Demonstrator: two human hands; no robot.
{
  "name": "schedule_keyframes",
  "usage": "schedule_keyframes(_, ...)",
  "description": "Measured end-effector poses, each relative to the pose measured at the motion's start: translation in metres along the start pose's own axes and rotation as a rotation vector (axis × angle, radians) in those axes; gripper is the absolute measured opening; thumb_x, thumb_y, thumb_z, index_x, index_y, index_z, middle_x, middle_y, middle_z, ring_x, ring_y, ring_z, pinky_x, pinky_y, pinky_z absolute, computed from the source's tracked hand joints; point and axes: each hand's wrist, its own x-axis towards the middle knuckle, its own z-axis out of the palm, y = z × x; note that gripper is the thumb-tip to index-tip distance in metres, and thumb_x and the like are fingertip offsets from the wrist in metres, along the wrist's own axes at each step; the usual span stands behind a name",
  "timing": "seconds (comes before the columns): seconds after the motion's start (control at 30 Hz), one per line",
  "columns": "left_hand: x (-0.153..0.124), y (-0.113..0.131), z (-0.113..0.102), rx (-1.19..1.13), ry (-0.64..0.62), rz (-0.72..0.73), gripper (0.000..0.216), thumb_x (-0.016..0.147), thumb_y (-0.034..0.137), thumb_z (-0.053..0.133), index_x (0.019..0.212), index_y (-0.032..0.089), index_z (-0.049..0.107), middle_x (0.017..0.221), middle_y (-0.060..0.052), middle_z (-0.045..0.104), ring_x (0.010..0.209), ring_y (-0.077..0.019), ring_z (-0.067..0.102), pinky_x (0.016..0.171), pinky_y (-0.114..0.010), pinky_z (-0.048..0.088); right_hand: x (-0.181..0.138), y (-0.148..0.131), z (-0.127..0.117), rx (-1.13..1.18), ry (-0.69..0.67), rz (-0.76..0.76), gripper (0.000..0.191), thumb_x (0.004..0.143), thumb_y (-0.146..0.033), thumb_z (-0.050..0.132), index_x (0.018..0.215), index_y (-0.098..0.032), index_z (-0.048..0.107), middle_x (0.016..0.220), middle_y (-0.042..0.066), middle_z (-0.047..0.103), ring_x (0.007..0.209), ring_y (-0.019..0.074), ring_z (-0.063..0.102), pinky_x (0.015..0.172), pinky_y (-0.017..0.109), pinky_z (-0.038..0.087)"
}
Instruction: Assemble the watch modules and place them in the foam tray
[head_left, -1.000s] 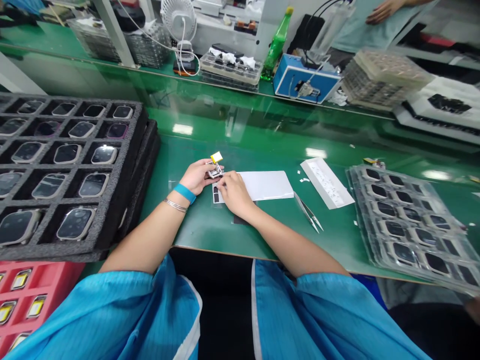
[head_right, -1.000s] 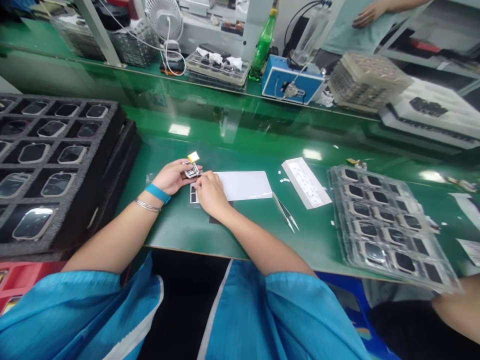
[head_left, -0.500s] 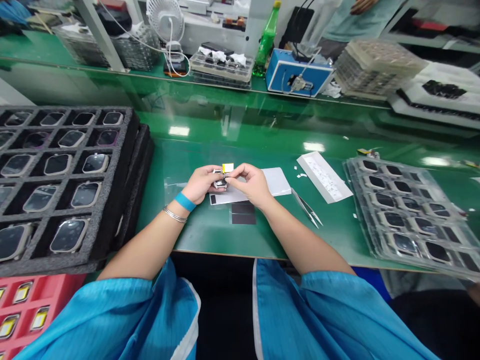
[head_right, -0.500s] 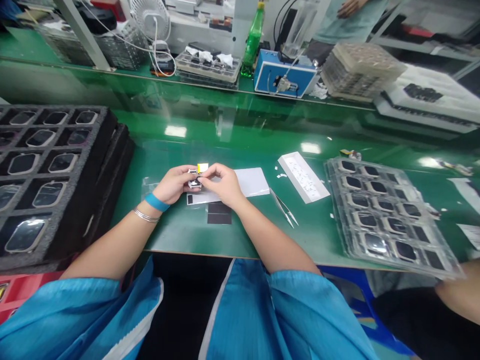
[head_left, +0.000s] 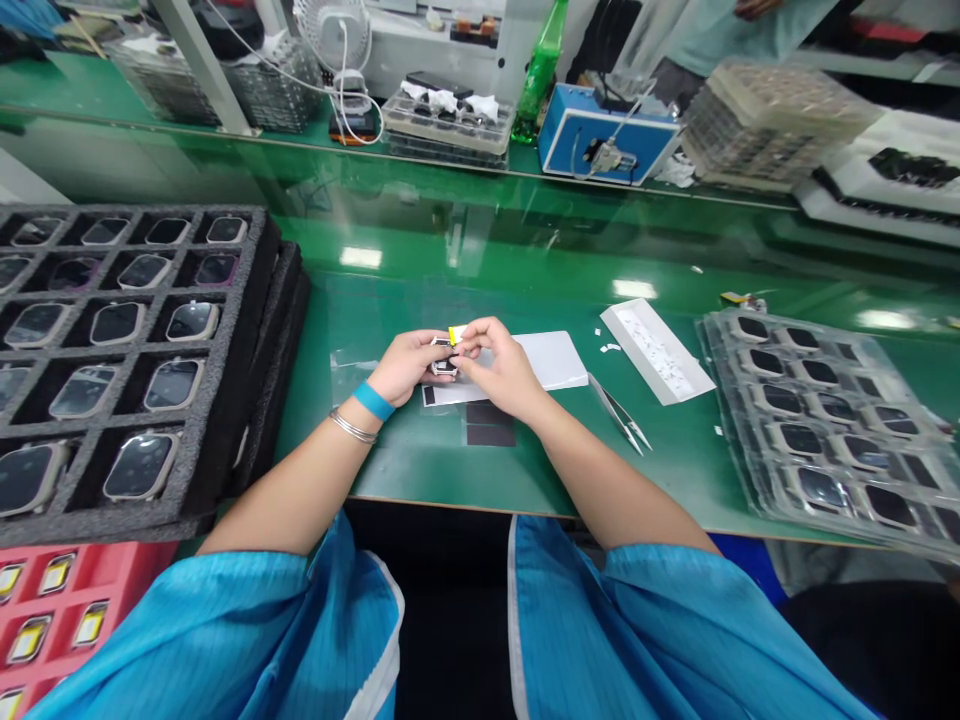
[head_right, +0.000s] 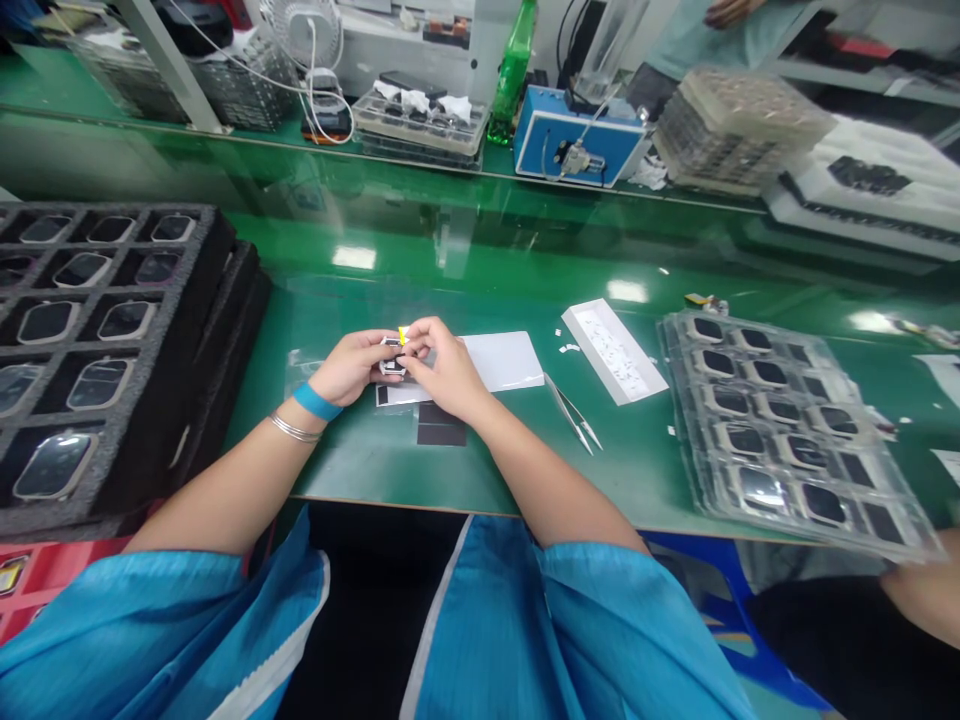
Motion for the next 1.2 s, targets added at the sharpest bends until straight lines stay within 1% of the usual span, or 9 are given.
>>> schedule_keyframes(0.2,0.0,0.0,0.0,0.012,-0.009,0.01,0.014,0.071,0.011,0.064,0.084,0.012,0.07,0.073,-0.003,0.068,0.058,-0.0112,0.062,0.055,-0.023,0.055,-0.001,0.001,0.003,-0.086,0.006,-0.034,0.021,0.079,-0.021,0.059,0.096,-0.023,0.047,0.084,-0.001,0.066,0.082,0.0166,0.062,0.083,0.034,0.046)
schedule_keyframes(0.33,0.0,-0.002,0.0,-0.009,-0.033,0.046,0.012,0.069,0.014,0.068,0.081,0.012,0.07,0.073,-0.003,0.067,0.061,-0.0112,0.061,0.056,-0.023,0.055,-0.004,-0.004,0.006,-0.322,0.032,-0.065,0.017,0.079,-0.018,0.061,0.092,-0.023,0.051,0.088,0.002,0.067,0.089,0.0214,0.06,0.093,0.042,0.042)
schedule_keyframes(0.43,-0.001,-0.002,0.0,-0.024,-0.023,0.064,0.017,0.068,0.014,0.07,0.085,0.012,0.071,0.077,-0.004,0.068,0.064,-0.0123,0.063,0.055,-0.022,0.055,-0.005,-0.006,0.007,-0.428,0.133,-0.074,0.021,0.077,-0.02,0.066,0.096,-0.022,0.056,0.104,0.008,0.066,0.105,0.0266,0.055,0.096,0.045,0.04)
schedule_keyframes(0.53,-0.001,-0.001,0.0,-0.026,-0.001,0.04,0.022,0.068,0.012,0.069,0.09,0.013,0.071,0.077,-0.004,0.069,0.064,-0.0131,0.065,0.056,-0.023,0.056,0.0,0.002,0.006,-0.223,0.226,0.077,0.039,0.07,-0.03,0.075,0.104,-0.021,0.057,0.116,0.01,0.062,0.103,0.025,0.056,0.092,0.042,0.046)
schedule_keyframes(0.67,0.0,0.001,0.0,-0.027,-0.029,0.009,0.022,0.07,0.011,0.066,0.092,0.013,0.07,0.077,-0.005,0.069,0.062,-0.0142,0.066,0.054,-0.024,0.056,0.009,0.019,0.004,0.253,0.112,0.3,0.032,0.074,-0.045,0.068,0.092,-0.019,0.061,0.088,0.004,0.068,0.081,0.0172,0.063,0.079,0.034,0.052)
schedule_keyframes(0.73,0.0,0.001,0.0,-0.058,-0.082,-0.014,0.025,0.071,0.009,0.063,0.094,0.012,0.07,0.08,-0.006,0.07,0.066,-0.0152,0.068,0.059,-0.025,0.058,0.01,0.023,0.004,0.292,0.162,0.271,0.028,0.074,-0.043,0.068,0.086,-0.019,0.061,0.082,0.002,0.068,0.077,0.0157,0.063,0.076,0.032,0.052)
schedule_keyframes(0.87,-0.001,0.001,0.0,-0.104,-0.168,-0.044,0.035,0.066,0.002,0.063,0.098,0.013,0.068,0.087,-0.006,0.071,0.074,-0.0153,0.07,0.07,-0.027,0.06,0.007,0.02,0.003,0.153,0.249,0.176,0.022,0.074,-0.038,0.07,0.084,-0.02,0.065,0.085,0.001,0.07,0.077,0.0157,0.063,0.075,0.031,0.052)
schedule_keyframes(1.1,0.001,-0.004,0.001,-0.033,-0.097,-0.051,0.024,0.071,0.004,0.065,0.092,0.012,0.069,0.075,-0.004,0.068,0.062,-0.0142,0.067,0.055,-0.022,0.057,0.0,0.008,0.004,-0.076,0.227,0.034,0.016,0.085,-0.033,0.062,0.091,-0.023,0.073,0.093,0.003,0.074,0.091,0.0187,0.066,0.089,0.035,0.051)
schedule_keyframes(1.2,0.002,-0.002,-0.001,-0.116,-0.097,-0.077,0.023,0.073,0.002,0.058,0.091,0.01,0.07,0.074,-0.005,0.068,0.064,-0.0146,0.067,0.06,-0.025,0.059,-0.002,0.005,0.004,-0.294,0.2,-0.123,0.017,0.09,-0.028,0.058,0.094,-0.024,0.074,0.091,0.002,0.075,0.087,0.0177,0.065,0.099,0.04,0.046)
